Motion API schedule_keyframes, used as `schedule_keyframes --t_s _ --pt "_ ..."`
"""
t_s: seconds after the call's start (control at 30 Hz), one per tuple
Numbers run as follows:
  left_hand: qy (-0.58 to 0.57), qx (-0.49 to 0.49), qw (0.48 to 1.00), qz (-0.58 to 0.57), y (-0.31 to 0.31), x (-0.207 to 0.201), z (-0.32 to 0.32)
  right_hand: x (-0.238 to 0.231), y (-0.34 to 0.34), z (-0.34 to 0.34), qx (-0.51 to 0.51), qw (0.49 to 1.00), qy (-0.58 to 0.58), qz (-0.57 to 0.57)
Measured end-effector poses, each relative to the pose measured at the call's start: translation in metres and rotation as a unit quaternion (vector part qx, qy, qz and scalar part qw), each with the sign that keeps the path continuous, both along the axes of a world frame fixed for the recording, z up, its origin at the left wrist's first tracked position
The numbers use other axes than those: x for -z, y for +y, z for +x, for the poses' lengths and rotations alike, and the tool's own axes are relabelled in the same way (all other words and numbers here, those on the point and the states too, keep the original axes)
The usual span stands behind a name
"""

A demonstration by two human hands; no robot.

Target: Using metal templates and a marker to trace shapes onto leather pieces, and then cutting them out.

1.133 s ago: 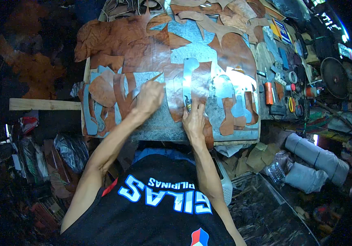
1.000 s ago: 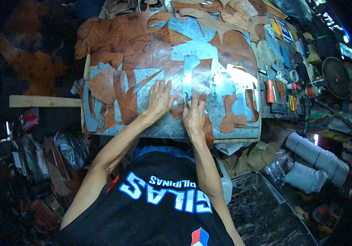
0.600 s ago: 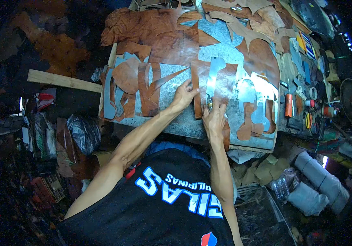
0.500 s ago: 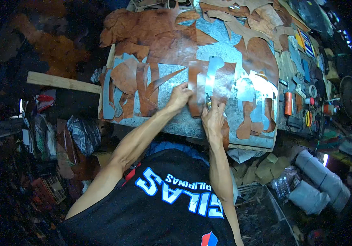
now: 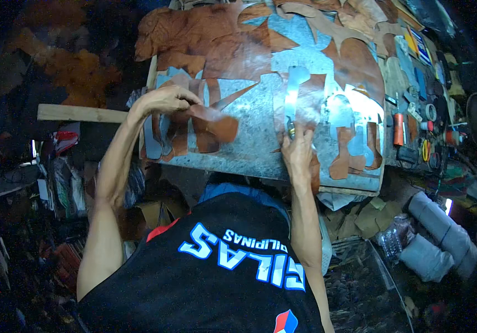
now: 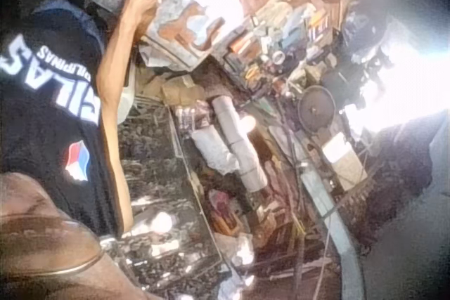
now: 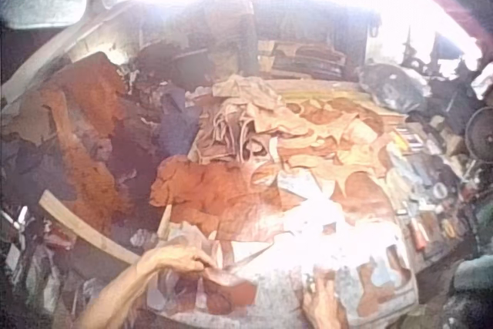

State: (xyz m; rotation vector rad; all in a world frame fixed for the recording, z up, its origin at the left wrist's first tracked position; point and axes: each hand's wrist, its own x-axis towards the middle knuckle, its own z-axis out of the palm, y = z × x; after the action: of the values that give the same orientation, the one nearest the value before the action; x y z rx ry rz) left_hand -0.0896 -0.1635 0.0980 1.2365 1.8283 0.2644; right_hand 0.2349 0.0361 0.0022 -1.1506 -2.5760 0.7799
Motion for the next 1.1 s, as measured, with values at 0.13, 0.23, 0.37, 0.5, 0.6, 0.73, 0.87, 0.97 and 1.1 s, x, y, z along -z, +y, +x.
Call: schedule_keyframes --t_s 0.13,0.23,0.37,0.5,0.6,0.73,0.87,0.97,1.1 --pt "0.138 0.123 0.975 -0.122 0.014 0.019 -0.001 0.002 0.005 -0.002 -0.004 1.0 -0.007 -0.016" --pt "0.264 0.241 0.929 -0.091 0.043 0.028 0.006 -0.001 0.006 -0.005 -0.015 1.0 0.003 0.014" --pt "0.373 0.184 0.858 0.3 0.009 0.042 0.019 -0.022 -0.02 -0.011 0.017 0.999 0.003 0.028" --pt "0.253 -0.032 0.943 0.216 -0.054 0.04 0.081 -0.031 -0.073 -0.031 -0.04 0.993 0.029 -0.108" --pt "0.266 -0.085 0.938 0.207 -0.087 0.064 0.12 -0.029 -0.114 -0.056 -0.081 0.982 0.012 -0.168" --pt "0.239 -0.098 0.943 0.21 -0.091 0.073 0.133 -0.032 -0.139 -0.065 -0.067 0.974 -0.006 -0.217" --pt "0.221 -0.104 0.942 0.23 -0.094 0.082 0.135 -0.059 -0.154 -0.079 -0.052 0.95 -0.034 -0.307" --pt "0.224 -0.099 0.939 0.241 -0.093 0.082 0.135 -0.044 -0.16 -0.078 -0.025 0.964 0.02 -0.262" --pt "0.218 -0.103 0.938 0.251 -0.097 0.087 0.134 -0.044 -0.151 -0.09 0.107 0.864 0.032 -0.491"
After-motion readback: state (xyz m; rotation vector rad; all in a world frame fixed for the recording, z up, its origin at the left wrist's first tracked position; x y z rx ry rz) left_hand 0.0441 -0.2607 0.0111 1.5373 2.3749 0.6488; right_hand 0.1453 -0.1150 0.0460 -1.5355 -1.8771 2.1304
